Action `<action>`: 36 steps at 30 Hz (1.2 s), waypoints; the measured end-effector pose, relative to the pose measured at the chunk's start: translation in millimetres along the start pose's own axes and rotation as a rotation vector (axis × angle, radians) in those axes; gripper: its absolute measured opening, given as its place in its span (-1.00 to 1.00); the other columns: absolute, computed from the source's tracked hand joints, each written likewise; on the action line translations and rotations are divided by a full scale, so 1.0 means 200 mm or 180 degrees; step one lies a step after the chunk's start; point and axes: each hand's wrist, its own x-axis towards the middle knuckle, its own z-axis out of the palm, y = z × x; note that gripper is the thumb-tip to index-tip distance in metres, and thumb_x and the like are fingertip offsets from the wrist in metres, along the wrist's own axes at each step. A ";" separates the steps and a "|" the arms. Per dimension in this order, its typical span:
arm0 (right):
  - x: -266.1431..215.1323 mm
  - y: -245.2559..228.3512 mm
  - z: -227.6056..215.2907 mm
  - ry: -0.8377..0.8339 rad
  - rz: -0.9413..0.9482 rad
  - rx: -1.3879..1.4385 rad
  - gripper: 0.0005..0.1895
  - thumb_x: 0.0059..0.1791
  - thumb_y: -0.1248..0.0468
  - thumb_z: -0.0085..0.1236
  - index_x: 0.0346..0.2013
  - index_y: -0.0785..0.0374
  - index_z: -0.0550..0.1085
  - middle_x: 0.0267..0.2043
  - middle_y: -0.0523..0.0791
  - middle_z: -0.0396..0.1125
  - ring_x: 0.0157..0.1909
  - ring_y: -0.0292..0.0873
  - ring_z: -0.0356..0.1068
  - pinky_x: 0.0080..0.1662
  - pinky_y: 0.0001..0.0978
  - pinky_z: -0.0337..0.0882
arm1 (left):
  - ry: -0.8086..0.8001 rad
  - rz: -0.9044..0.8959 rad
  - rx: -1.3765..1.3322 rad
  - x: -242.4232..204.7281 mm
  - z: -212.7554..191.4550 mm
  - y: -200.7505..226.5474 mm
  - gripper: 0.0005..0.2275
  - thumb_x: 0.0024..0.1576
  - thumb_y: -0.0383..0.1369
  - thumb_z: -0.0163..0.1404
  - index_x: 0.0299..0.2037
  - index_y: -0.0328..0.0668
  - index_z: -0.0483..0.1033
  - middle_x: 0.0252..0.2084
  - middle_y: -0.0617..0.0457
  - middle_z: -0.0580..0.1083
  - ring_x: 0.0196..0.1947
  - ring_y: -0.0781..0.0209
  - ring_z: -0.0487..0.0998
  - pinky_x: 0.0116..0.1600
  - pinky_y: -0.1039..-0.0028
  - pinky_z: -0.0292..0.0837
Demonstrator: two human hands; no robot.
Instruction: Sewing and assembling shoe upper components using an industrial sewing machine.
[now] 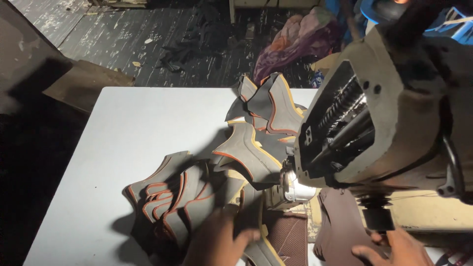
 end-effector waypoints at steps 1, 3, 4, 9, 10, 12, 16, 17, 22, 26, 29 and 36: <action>0.02 0.05 0.02 -0.0004 0.0002 0.0001 -0.37 -0.29 0.03 0.61 -0.06 0.27 0.59 -0.36 -0.10 0.48 -0.32 -0.30 0.55 -0.15 -0.43 0.57 | -0.0003 -0.0003 0.0002 0.03 0.09 -0.07 -0.54 0.00 -0.15 0.24 0.05 -0.21 0.50 -0.03 -0.08 0.63 0.04 0.05 0.68 0.21 0.34 0.50; 0.06 0.14 0.06 -0.0498 0.0367 0.0417 -0.39 -0.31 0.07 0.73 -0.14 0.32 0.62 -0.35 -0.05 0.49 -0.32 -0.19 0.53 -0.08 -0.38 0.58 | 0.0828 0.0566 0.0657 0.07 0.28 -0.20 -0.07 -0.26 -0.26 0.42 0.35 -0.39 0.20 0.30 -0.43 0.28 0.30 -0.40 0.26 0.30 -0.03 0.13; 0.05 0.15 0.06 -0.0503 0.0366 0.0411 -0.39 -0.31 0.07 0.73 -0.14 0.32 0.62 -0.35 -0.05 0.49 -0.32 -0.19 0.53 -0.08 -0.38 0.58 | 0.0825 0.0559 0.0653 0.05 0.27 -0.18 -0.07 -0.26 -0.26 0.42 0.35 -0.39 0.20 0.30 -0.43 0.28 0.30 -0.40 0.26 0.30 -0.03 0.13; -0.04 0.04 -0.04 -0.0284 0.0624 0.0568 -0.59 -0.13 0.20 0.48 -0.07 0.33 0.64 -0.25 -0.06 0.52 -0.31 -0.14 0.55 -0.05 -0.33 0.55 | 0.0707 -0.0021 0.0116 -0.01 0.14 -0.08 -0.21 -0.20 -0.18 0.37 0.32 0.02 0.35 0.22 -0.12 0.42 0.20 -0.04 0.39 0.30 0.18 0.21; -0.01 0.11 0.03 -0.0289 0.0612 0.0575 -0.59 -0.13 0.20 0.48 -0.07 0.33 0.64 -0.25 -0.06 0.52 -0.31 -0.14 0.55 -0.05 -0.33 0.55 | 0.0720 -0.0027 0.0121 -0.01 0.10 -0.09 -0.21 -0.20 -0.18 0.37 0.32 0.02 0.35 0.22 -0.12 0.42 0.20 -0.04 0.39 0.30 0.18 0.21; 0.02 0.26 0.19 -0.0269 -0.0251 0.2129 -0.70 -0.16 0.37 0.45 -0.20 0.33 0.54 -0.34 -0.03 0.54 -0.24 -0.22 0.63 -0.04 -0.38 0.58 | -0.0260 -0.0257 -0.0739 -0.02 0.04 -0.12 -0.59 0.09 -0.04 0.11 -0.03 -0.17 0.66 -0.23 -0.16 0.64 -0.14 0.05 0.63 0.03 0.26 0.52; -0.24 -0.22 0.19 -0.0844 -0.0825 0.2950 -0.72 -0.12 0.46 0.31 -0.12 0.31 0.53 -0.22 -0.05 0.56 -0.12 -0.24 0.55 -0.03 -0.40 0.48 | 0.0261 0.0292 -0.1131 0.04 0.12 -0.28 -0.68 0.15 -0.11 0.04 -0.14 -0.22 0.60 -0.33 0.01 0.57 -0.26 0.21 0.57 -0.07 0.40 0.48; -0.29 -0.30 0.21 -0.1014 -0.0991 0.3132 -0.70 -0.11 0.48 0.26 -0.08 0.32 0.51 -0.16 -0.05 0.55 -0.06 -0.26 0.53 0.01 -0.41 0.46 | 0.0436 0.0473 -0.1257 0.04 0.15 -0.32 -0.70 0.18 -0.12 0.01 -0.18 -0.23 0.57 -0.36 0.07 0.55 -0.30 0.26 0.56 -0.11 0.44 0.47; -0.47 -0.59 0.12 -0.1656 -0.0897 0.3713 -0.68 -0.05 0.52 0.12 0.00 0.34 0.48 -0.09 -0.03 0.53 0.02 -0.24 0.52 0.08 -0.40 0.44 | 0.1130 0.0330 -0.1724 0.00 0.41 -0.39 -0.72 0.10 -0.14 0.14 -0.25 -0.22 0.61 -0.48 0.19 0.50 -0.39 0.45 0.48 -0.23 0.53 0.44; -0.48 -0.61 0.07 -0.2394 -0.0884 0.3951 -0.60 -0.10 0.59 0.17 0.03 0.36 0.49 -0.08 -0.04 0.52 0.02 -0.23 0.51 0.08 -0.38 0.44 | 0.0484 0.0543 -0.3078 0.00 0.42 -0.43 -0.74 0.20 -0.21 0.17 -0.18 -0.29 0.58 -0.41 0.23 0.38 -0.40 0.48 0.31 -0.26 0.61 0.22; -0.45 -0.54 0.10 -0.2643 -0.1004 0.3759 -0.66 -0.08 0.59 0.22 -0.02 0.42 0.51 -0.13 -0.01 0.53 0.00 -0.23 0.50 0.06 -0.36 0.45 | -0.0601 0.0148 -0.3921 -0.11 0.25 -0.26 -0.76 0.21 -0.26 0.13 -0.07 -0.28 0.56 -0.35 0.20 0.42 -0.35 0.50 0.38 -0.20 0.64 0.28; -0.43 -0.50 0.07 -0.2471 -0.0500 0.3553 -0.64 -0.13 0.50 0.26 -0.03 0.39 0.58 -0.15 0.05 0.62 -0.05 -0.19 0.57 0.02 -0.30 0.55 | -0.0625 -0.0065 -0.3348 -0.07 0.29 -0.31 -0.64 0.11 -0.38 0.14 0.12 -0.27 0.50 -0.13 0.06 0.62 -0.14 0.41 0.63 0.03 0.53 0.55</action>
